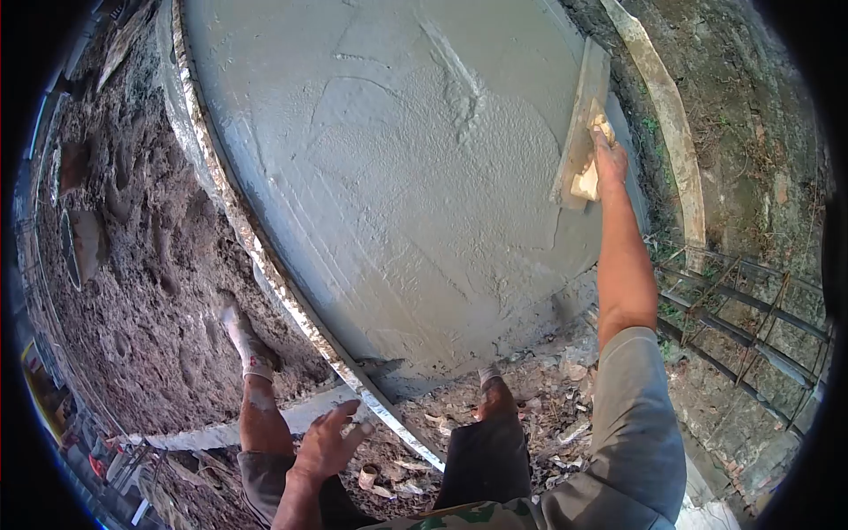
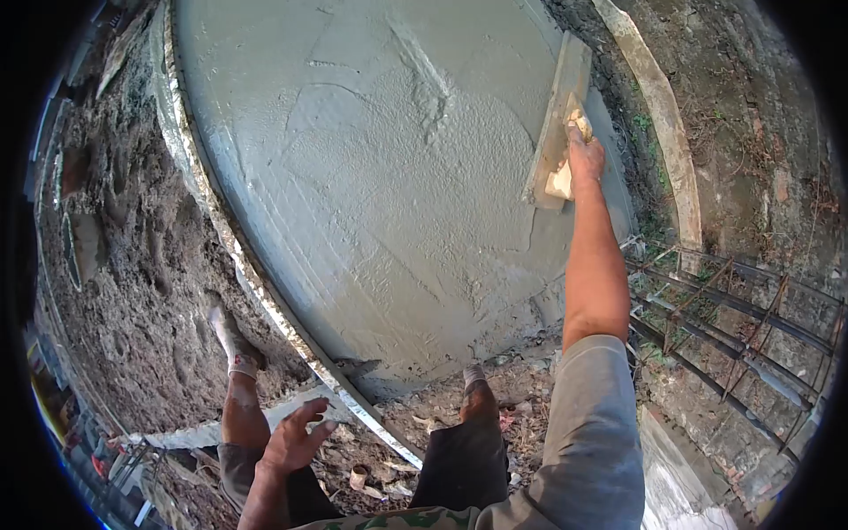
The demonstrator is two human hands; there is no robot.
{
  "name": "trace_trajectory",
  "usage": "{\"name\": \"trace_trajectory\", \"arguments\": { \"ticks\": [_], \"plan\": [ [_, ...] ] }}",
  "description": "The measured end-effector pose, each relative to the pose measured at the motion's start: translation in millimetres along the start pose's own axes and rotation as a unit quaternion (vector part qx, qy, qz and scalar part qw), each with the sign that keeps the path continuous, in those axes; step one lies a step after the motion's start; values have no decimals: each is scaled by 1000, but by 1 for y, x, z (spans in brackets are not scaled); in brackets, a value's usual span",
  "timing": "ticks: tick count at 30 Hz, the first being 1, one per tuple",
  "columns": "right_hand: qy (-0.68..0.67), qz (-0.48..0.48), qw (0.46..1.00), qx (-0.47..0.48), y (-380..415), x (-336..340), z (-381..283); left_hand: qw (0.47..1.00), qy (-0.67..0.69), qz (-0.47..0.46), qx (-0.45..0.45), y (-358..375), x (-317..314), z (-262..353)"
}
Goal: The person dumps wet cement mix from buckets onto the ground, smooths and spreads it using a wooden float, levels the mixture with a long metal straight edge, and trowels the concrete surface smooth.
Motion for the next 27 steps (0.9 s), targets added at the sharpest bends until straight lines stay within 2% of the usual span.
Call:
{"name": "trace_trajectory", "arguments": {
  "ticks": [3, 5, 6, 8, 9, 10, 12, 13, 14, 16, 19, 22, 26, 27],
  "plan": [
    [52, -4, 998, 43, -40, -38, -3, 989, 29, -125, -68, -16, -19, 8],
    [109, 8, 986, 126, -52, -55, -19, 999, 8, 48, -8, -34, -2, -22],
    [133, -41, 984, 111, -32, -59, -36, 991, -3, 132, 25, -35, 7, -33],
    [169, -118, 973, 99, 0, -76, -56, 978, -18, 208, 30, -34, 38, -10],
    [179, -146, 967, 103, 6, -84, -59, 977, 20, 212, 23, -34, 42, -11],
    [190, -171, 961, 107, 12, -91, -63, 978, 66, 195, 22, -37, 39, -8],
    [226, -155, 936, 222, 35, -106, -67, 975, 153, 159, 17, -41, 31, 3],
    [250, -162, 929, 221, 57, -111, -66, 978, 157, 139, -8, -43, 21, 3],
    [274, -171, 921, 218, 85, -114, -62, 982, 155, 110, 8, -42, 12, 3],
    [280, -258, 898, 221, 144, -114, -63, 994, 88, 63, 15, -43, -1, 4],
    [319, -298, 873, 219, 185, -105, -48, 995, 81, 56, 27, -46, -5, -2],
    [206, -107, 946, 224, 146, -74, -36, 989, 87, 120, -3, -45, 3, -5],
    [93, -11, 995, 27, 85, -15, -28, 988, 106, 114, -2, -46, 9, 6],
    [106, 24, 992, 59, 64, -4, -9, 988, 111, 108, -4, -46, 6, 6]
  ]
}}
Point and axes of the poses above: each hand's wrist, its own y-axis away from the middle knuckle, its own x-axis out of the back of the hand, z = x × y, the point moved 6 cm from there along -y, towards the middle knuckle, and after that the axes turned 3 degrees about z, right-handed, at the moved point
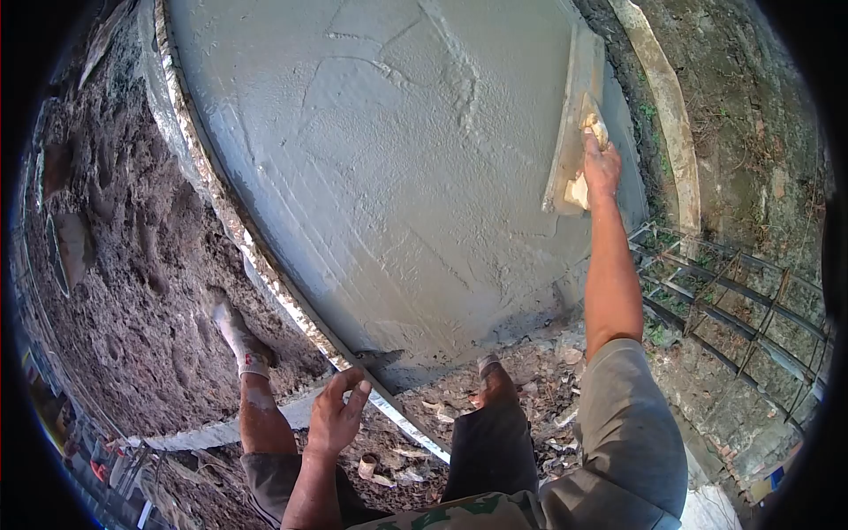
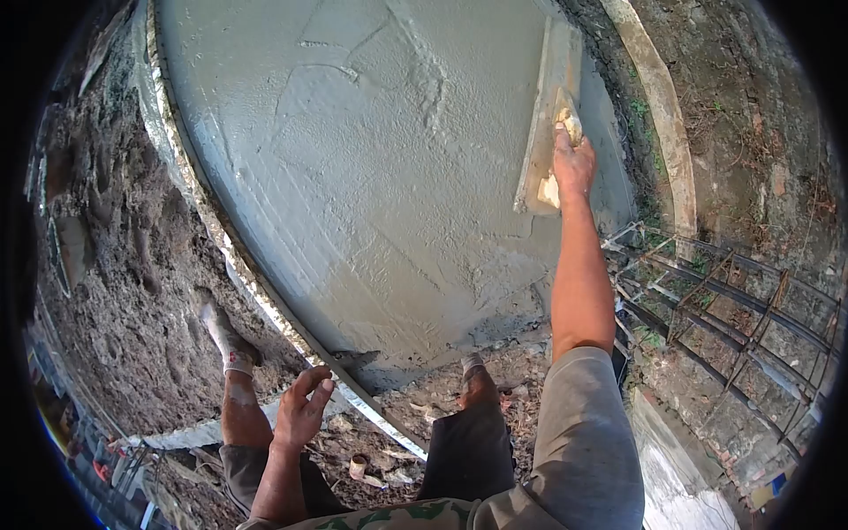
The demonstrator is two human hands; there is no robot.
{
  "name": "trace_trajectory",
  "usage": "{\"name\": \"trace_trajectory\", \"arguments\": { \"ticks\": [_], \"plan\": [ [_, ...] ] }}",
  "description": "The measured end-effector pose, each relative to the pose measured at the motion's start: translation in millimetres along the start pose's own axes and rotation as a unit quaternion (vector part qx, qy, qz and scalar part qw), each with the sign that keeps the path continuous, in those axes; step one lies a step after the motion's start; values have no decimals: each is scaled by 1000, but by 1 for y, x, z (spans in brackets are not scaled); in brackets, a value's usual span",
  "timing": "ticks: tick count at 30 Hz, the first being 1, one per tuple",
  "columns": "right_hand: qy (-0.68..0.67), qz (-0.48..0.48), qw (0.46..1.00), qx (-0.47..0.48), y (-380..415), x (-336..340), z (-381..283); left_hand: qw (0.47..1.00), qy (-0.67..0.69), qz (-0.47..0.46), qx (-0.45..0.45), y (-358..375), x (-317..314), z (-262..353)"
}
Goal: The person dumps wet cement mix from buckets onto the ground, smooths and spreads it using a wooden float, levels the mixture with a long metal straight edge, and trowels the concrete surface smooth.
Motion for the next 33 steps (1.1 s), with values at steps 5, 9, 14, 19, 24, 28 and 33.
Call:
{"name": "trace_trajectory", "arguments": {
  "ticks": [5, 9, 14, 19, 24, 28, 33],
  "plan": [
    [5, -21, 1000, 8, 37, -10, 57, 1000, 16, -20, 3, 3, -6, 1],
    [68, -168, 980, 81, 131, -34, 28, 999, -14, -18, 36, 1, -7, 4],
    [59, -62, 992, 95, 94, -34, -14, 999, -26, -26, 25, 0, -18, -1],
    [-102, -55, 987, 109, 22, -75, -52, 998, -19, -51, 24, 3, -36, -3],
    [-71, 40, 997, -7, 43, -66, -45, 996, -65, -49, 37, -2, -42, 11],
    [-83, 108, 989, -53, 78, -41, 17, 996, -49, -66, 39, -4, -49, 6],
    [-162, 153, 965, -139, 111, -19, 120, 996, -35, -75, 45, -4, -51, 3]
  ]
}}
Point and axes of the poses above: each hand's wrist, its own y-axis away from the middle knuckle, its own x-axis out of the back of the hand, z = x × y, the point moved 6 cm from there along -y, towards the middle knuckle, and after that the axes turned 3 degrees about z, right-handed, at the moved point
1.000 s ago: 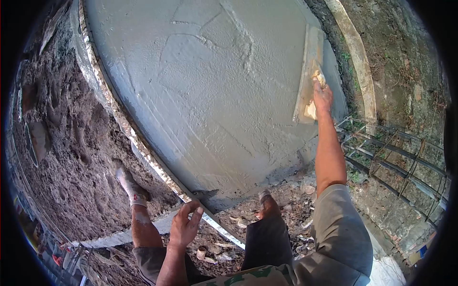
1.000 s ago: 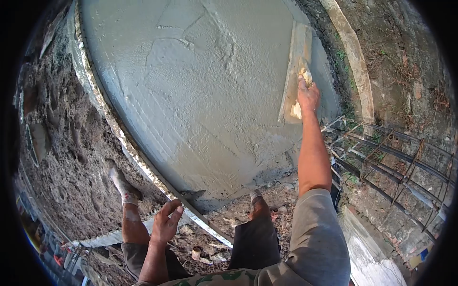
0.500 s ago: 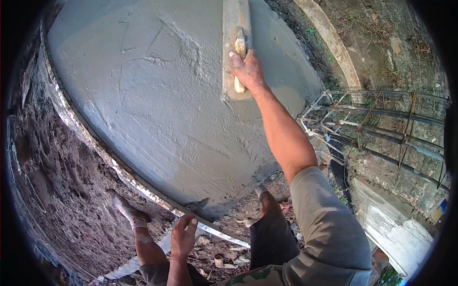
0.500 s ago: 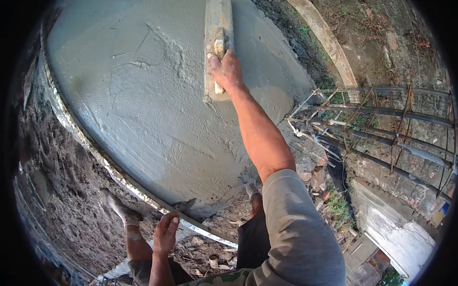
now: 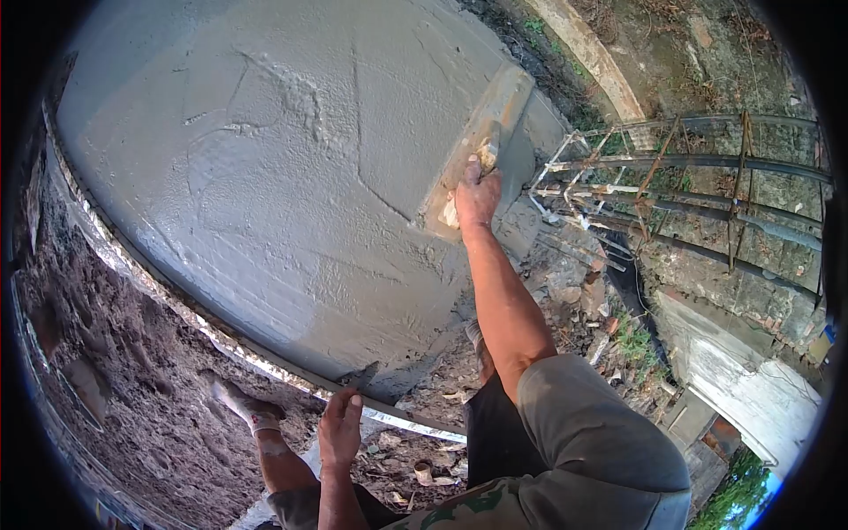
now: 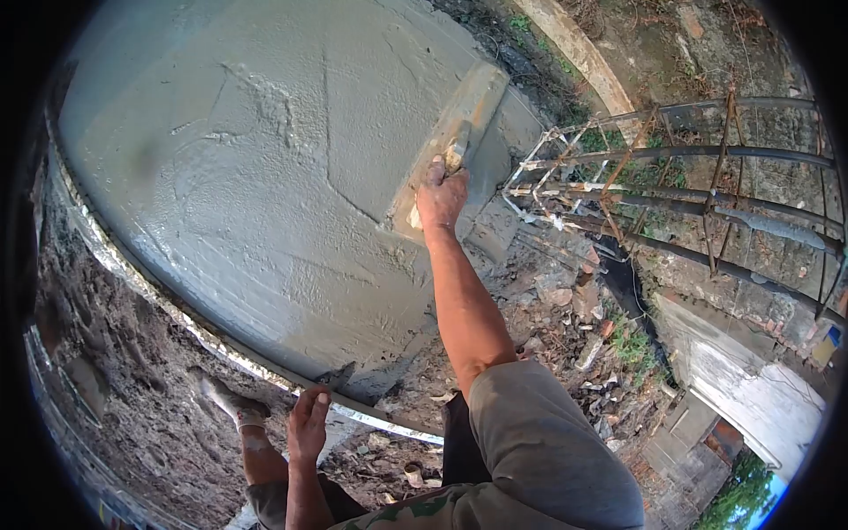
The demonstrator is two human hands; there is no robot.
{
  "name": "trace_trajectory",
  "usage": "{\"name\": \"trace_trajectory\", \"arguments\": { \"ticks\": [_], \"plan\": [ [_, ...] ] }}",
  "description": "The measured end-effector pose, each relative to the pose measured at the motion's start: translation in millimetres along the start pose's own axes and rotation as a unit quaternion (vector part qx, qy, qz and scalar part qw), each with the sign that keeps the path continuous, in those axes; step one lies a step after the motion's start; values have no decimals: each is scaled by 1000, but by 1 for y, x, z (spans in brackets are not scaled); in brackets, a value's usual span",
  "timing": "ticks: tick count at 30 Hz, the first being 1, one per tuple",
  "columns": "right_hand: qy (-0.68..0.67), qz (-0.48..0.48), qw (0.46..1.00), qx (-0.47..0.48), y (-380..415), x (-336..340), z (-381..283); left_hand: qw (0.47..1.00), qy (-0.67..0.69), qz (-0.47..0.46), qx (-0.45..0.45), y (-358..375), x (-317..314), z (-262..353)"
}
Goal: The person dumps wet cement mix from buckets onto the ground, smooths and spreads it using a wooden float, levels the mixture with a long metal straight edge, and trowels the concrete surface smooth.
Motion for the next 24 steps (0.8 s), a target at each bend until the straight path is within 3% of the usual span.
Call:
{"name": "trace_trajectory", "arguments": {
  "ticks": [6, 11, 14, 15, 19, 23, 24],
  "plan": [
    [-104, -9, 990, -90, 23, 42, 27, 1000, 14, 4, -17, -1, -2, -17],
    [-147, 39, 987, -50, 26, 48, 78, 999, 24, 19, -28, 2, 1, -15],
    [-131, -16, 986, -102, 53, 59, 75, 999, 26, 16, -19, 4, 3, -13],
    [-175, -25, 982, -68, 60, 61, 78, 999, 27, 20, -22, 5, 4, -11],
    [-166, -43, 978, -117, 96, 81, 97, 999, 29, 27, -33, 8, 8, -1],
    [-122, -83, 985, -88, 136, 122, 103, 1000, -9, 22, -19, 9, 10, 5],
    [-52, -89, 994, -22, 144, 137, 100, 1000, -9, 23, -16, 10, 10, 6]
  ]
}}
Point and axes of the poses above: each hand's wrist, its own y-axis away from the middle knuckle, its own x-axis out of the back of the hand, z = x × y, the point moved 6 cm from there along -y, towards the middle knuckle, and after that the axes turned 3 degrees about z, right-handed, at the moved point
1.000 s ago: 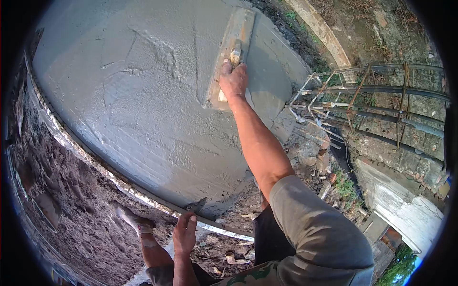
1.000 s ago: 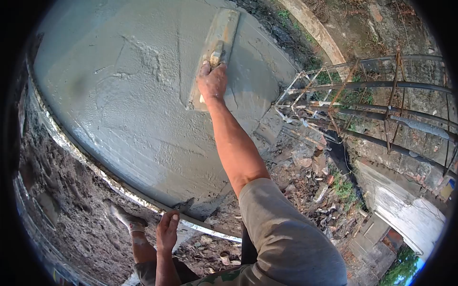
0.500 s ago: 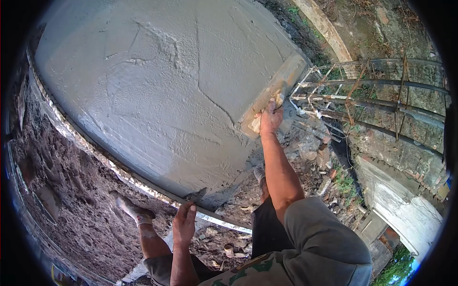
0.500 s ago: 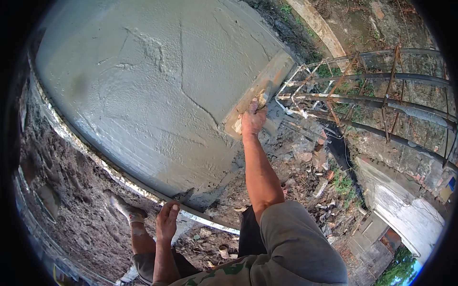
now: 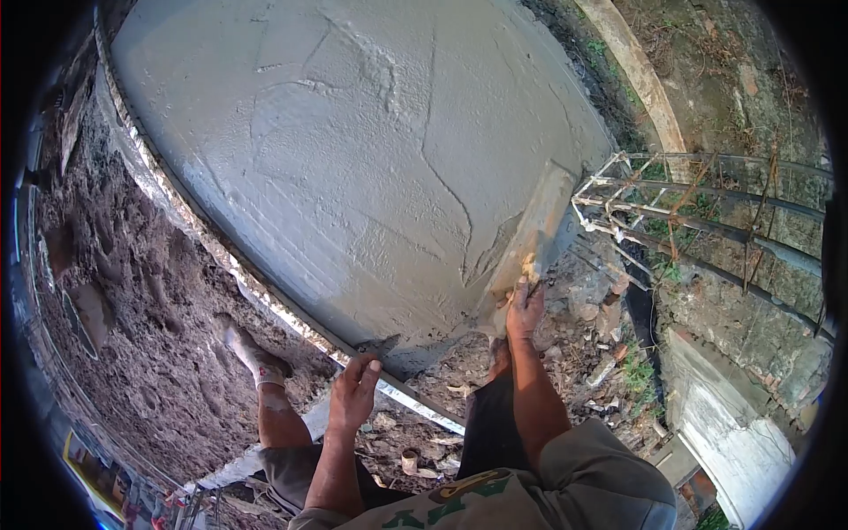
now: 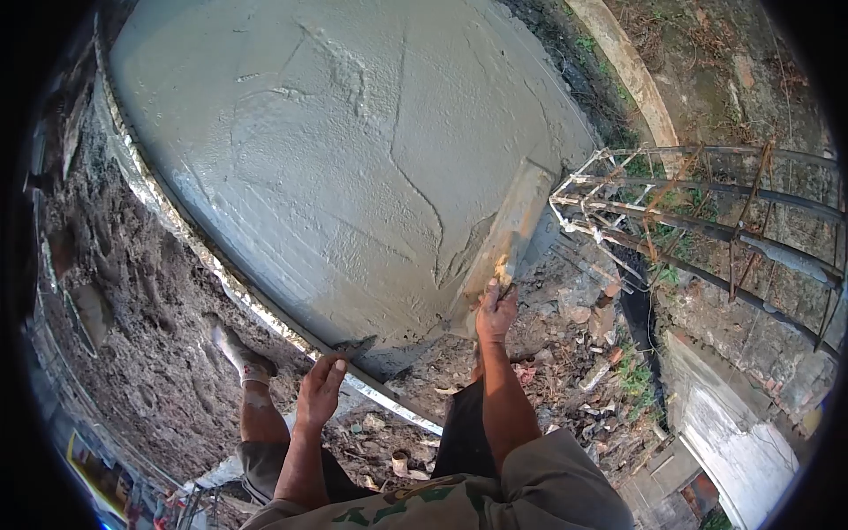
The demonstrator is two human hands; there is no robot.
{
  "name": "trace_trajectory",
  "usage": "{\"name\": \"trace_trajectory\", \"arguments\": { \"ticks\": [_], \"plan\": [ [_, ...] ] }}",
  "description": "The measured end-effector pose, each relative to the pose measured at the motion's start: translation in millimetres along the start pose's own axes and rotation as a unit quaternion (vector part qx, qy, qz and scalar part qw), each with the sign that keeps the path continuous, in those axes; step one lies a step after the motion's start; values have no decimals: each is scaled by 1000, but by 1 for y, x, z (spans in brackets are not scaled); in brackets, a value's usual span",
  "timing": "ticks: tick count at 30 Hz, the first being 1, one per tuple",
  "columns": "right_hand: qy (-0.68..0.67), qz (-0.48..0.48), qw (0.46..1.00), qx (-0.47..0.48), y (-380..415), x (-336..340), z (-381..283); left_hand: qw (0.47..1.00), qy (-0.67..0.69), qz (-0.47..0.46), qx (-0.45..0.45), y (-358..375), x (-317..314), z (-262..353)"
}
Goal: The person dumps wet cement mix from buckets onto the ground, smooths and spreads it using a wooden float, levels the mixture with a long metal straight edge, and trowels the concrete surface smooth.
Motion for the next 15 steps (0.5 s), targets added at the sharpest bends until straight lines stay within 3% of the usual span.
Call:
{"name": "trace_trajectory", "arguments": {
  "ticks": [1, 4, 5, 7, 8, 9, 11, 12, 15],
  "plan": [
    [75, -5, 995, 61, 6, 10, -5, 1000, -1, 0, 2, 0, -1, 1],
    [135, -16, 978, 158, 7, 23, -26, 1000, 1, 5, 2, -2, -3, 0],
    [96, -72, 993, -22, -4, 18, -29, 1000, 1, 6, 2, -2, -3, -3],
    [58, -95, 991, 79, -60, -1, -48, 1000, -5, 18, 3, -4, -6, -11],
    [158, -90, 972, 146, -82, -16, -95, 1000, -9, 20, 5, -5, -9, -17],
    [121, -113, 979, 119, -121, -32, -102, 1000, -7, 29, -6, -7, -12, -23],
    [285, -129, 933, 177, -173, -53, -146, 999, -9, 30, 9, -2, -20, -32],
    [293, -120, 923, 218, -195, -63, -150, 999, -14, 43, 0, -9, -24, -37],
    [250, -148, 931, 218, -217, -74, -149, 998, -21, 57, -12, -10, -34, -34]
  ]
}}
Point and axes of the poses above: each hand's wrist, its own y-axis away from the middle knuckle, its own x-axis out of the back of the hand, z = x × y, the point moved 6 cm from there along -y, towards the middle knuckle, and after that the axes turned 3 degrees about z, right-handed, at the moved point
